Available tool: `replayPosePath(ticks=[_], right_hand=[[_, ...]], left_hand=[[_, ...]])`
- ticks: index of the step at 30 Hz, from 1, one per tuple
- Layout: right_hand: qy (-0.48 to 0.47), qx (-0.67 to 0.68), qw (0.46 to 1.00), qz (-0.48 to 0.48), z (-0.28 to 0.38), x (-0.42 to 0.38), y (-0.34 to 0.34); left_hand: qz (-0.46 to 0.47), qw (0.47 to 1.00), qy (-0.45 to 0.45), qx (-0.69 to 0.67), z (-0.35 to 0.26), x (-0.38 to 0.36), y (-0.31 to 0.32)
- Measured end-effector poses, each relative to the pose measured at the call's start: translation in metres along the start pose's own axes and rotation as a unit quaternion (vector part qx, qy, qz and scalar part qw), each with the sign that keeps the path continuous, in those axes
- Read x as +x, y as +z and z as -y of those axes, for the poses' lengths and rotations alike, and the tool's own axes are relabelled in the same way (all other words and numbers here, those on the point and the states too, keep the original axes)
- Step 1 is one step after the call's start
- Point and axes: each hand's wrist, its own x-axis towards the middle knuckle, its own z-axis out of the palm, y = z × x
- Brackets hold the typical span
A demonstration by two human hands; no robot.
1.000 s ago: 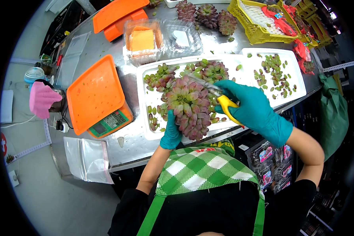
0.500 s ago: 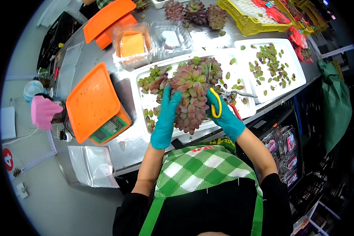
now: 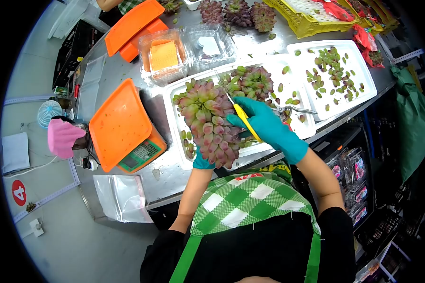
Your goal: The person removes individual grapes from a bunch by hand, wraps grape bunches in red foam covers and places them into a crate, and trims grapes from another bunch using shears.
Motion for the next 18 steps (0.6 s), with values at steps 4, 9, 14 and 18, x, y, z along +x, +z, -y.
replayPosePath(ticks=[4,9,14,18], right_hand=[[-0.195,-0.354,0.914,-0.036,0.042,-0.030,-0.016],[-0.143,-0.573,0.804,0.064,0.080,-0.057,-0.029],[-0.208,-0.628,0.744,0.096,0.085,-0.058,-0.030],[-0.241,-0.692,0.672,0.108,0.095,-0.059,-0.021]], left_hand=[[0.063,0.979,-0.084,-0.173,0.000,-0.005,-0.013],[0.106,0.945,-0.137,-0.277,0.000,-0.015,-0.025],[0.090,0.956,-0.121,-0.251,-0.007,-0.013,-0.026],[0.075,0.965,-0.103,-0.228,-0.016,-0.011,-0.022]])
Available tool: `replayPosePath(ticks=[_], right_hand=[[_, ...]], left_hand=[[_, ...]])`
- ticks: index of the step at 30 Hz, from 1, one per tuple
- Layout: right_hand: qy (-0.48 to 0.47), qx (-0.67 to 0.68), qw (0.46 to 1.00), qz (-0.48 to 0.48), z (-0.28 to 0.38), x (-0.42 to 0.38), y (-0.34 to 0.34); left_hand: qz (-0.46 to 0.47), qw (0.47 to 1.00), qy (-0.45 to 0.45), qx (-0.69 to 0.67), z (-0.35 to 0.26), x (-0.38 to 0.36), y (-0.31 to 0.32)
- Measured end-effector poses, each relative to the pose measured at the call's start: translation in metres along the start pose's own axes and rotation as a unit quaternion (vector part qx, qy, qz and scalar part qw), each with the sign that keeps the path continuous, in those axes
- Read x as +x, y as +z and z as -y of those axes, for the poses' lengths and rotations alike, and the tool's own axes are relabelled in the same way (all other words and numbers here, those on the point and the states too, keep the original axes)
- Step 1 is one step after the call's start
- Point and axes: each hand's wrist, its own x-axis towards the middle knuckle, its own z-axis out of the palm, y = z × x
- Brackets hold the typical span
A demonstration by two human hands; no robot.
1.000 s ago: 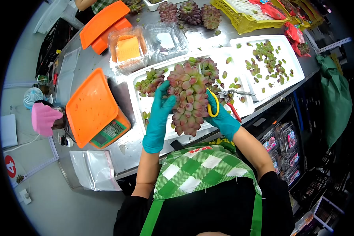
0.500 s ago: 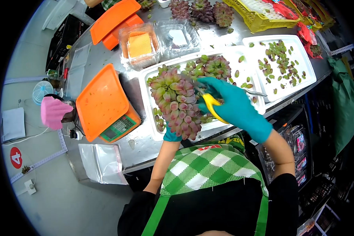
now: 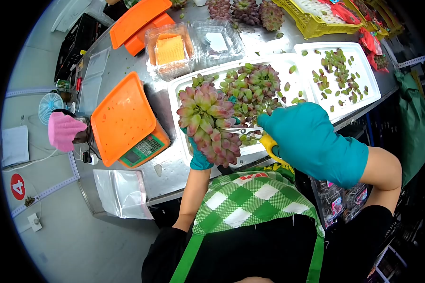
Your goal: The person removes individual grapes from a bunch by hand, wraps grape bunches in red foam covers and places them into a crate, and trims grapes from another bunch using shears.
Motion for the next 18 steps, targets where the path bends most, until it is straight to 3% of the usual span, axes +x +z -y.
replayPosePath(ticks=[6,18], right_hand=[[0.007,-0.298,0.954,-0.035,0.027,0.003,0.007],[-0.006,-0.231,0.973,0.022,0.032,0.007,0.013]], left_hand=[[-0.007,1.000,0.004,-0.001,0.002,-0.002,-0.001],[-0.013,1.000,0.009,-0.006,0.006,-0.009,0.003]])
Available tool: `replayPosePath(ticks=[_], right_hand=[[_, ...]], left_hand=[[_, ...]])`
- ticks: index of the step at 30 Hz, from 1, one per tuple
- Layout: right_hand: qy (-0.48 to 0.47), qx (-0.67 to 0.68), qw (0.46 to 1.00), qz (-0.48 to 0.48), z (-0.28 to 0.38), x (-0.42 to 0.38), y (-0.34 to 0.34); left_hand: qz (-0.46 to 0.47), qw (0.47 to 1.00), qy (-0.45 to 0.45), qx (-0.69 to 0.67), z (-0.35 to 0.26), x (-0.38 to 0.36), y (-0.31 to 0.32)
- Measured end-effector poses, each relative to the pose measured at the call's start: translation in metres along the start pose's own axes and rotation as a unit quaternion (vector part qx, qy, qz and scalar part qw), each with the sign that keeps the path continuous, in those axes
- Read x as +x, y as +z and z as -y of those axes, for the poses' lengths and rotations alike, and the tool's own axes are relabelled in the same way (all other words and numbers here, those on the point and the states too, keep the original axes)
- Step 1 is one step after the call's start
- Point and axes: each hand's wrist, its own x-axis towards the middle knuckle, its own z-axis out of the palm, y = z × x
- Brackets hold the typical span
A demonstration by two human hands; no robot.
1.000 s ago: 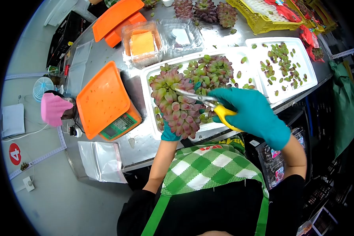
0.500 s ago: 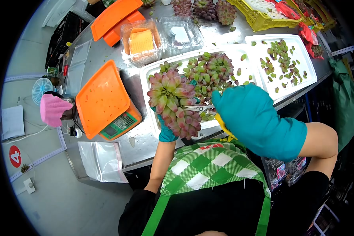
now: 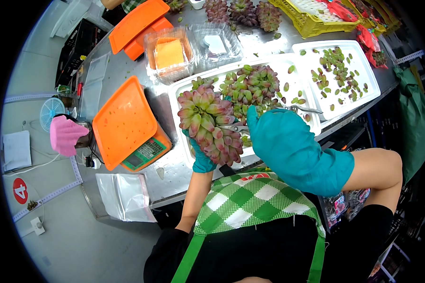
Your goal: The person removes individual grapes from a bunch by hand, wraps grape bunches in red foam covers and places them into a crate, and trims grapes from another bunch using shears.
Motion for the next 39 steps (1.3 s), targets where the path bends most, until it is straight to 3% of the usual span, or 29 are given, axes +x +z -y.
replayPosePath(ticks=[5,13,15,17,21,23,28,30,32,39], right_hand=[[0.019,0.000,0.998,-0.058,0.003,-0.001,0.011],[0.049,0.175,0.983,-0.013,-0.009,0.001,0.030],[0.057,0.247,0.964,-0.083,-0.011,-0.005,0.032],[0.077,0.289,0.949,-0.101,-0.013,-0.010,0.031],[0.112,0.368,0.922,-0.045,-0.019,-0.012,0.024],[0.118,0.407,0.906,-0.013,-0.020,-0.010,0.026],[0.128,0.435,0.889,0.062,-0.022,-0.007,0.026],[0.113,0.469,0.865,0.140,-0.028,-0.003,0.018],[0.100,0.500,0.840,0.187,-0.032,-0.001,0.017],[0.081,0.570,0.774,0.264,-0.039,0.004,0.012]], left_hand=[[-0.004,1.000,0.015,-0.002,-0.001,0.001,0.005],[-0.012,1.000,0.022,0.019,-0.002,-0.003,0.009],[0.177,0.957,-0.035,-0.229,0.002,0.000,0.002],[0.244,0.903,-0.077,-0.346,0.003,0.000,-0.003],[0.147,0.902,-0.100,-0.394,0.003,-0.001,-0.001],[0.144,0.901,-0.093,-0.399,0.003,0.000,-0.003],[0.168,0.906,-0.074,-0.381,0.002,0.001,0.001],[0.109,0.961,-0.052,-0.247,0.002,0.000,0.001],[0.003,0.999,-0.003,0.041,0.000,-0.002,0.003],[0.018,1.000,-0.017,0.011,0.000,-0.004,-0.005]])
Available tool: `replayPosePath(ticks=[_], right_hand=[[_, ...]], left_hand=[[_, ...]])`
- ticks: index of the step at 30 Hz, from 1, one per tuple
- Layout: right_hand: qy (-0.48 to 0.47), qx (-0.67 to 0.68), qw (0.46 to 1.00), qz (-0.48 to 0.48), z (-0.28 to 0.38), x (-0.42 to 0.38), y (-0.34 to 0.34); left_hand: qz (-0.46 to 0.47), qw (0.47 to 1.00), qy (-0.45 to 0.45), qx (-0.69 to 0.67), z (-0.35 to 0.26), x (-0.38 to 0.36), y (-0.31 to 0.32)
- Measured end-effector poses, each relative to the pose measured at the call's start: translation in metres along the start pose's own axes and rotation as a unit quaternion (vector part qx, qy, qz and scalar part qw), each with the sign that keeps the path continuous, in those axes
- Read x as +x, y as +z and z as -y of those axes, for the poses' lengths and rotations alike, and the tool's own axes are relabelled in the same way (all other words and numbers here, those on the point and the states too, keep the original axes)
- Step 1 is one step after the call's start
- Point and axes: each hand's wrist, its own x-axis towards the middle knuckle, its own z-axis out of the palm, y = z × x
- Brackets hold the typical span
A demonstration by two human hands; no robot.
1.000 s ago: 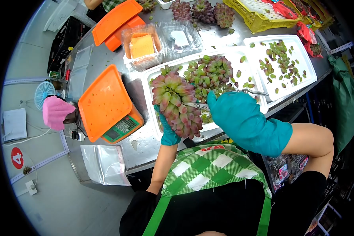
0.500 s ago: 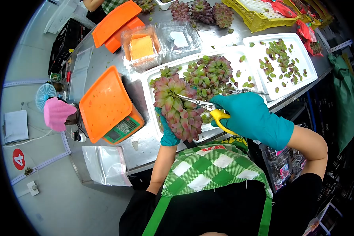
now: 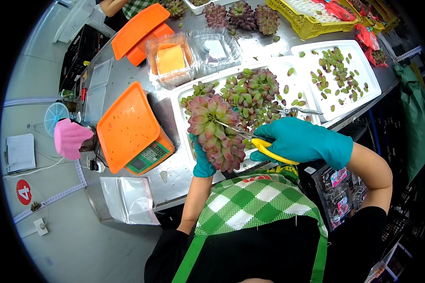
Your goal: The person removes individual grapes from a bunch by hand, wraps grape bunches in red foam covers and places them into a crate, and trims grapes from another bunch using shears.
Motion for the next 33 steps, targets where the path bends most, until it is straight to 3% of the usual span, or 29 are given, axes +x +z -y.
replayPosePath(ticks=[7,13,16,22,28,29,33], right_hand=[[-0.052,0.053,0.997,-0.017,-0.013,0.008,0.005],[-0.004,0.049,0.999,-0.013,-0.007,0.008,-0.005],[-0.063,0.085,0.993,-0.049,-0.019,0.013,0.002],[-0.093,0.065,0.987,-0.116,-0.030,0.020,0.012],[-0.043,0.137,0.976,-0.165,-0.029,0.019,0.034],[-0.019,0.079,0.985,-0.153,-0.022,0.016,0.032],[-0.027,0.066,0.979,-0.193,-0.029,0.025,0.045]], left_hand=[[-0.004,1.000,-0.013,-0.021,0.003,0.000,-0.009],[-0.004,0.999,-0.022,-0.038,0.005,0.002,-0.016],[-0.004,0.998,-0.026,-0.050,0.008,0.002,-0.021],[-0.011,0.997,-0.032,-0.072,0.017,0.003,-0.032],[-0.015,1.000,-0.005,-0.008,0.004,-0.001,0.001],[-0.015,1.000,0.008,0.004,0.003,-0.002,0.008],[0.018,0.999,0.033,0.007,0.001,-0.003,0.012]])
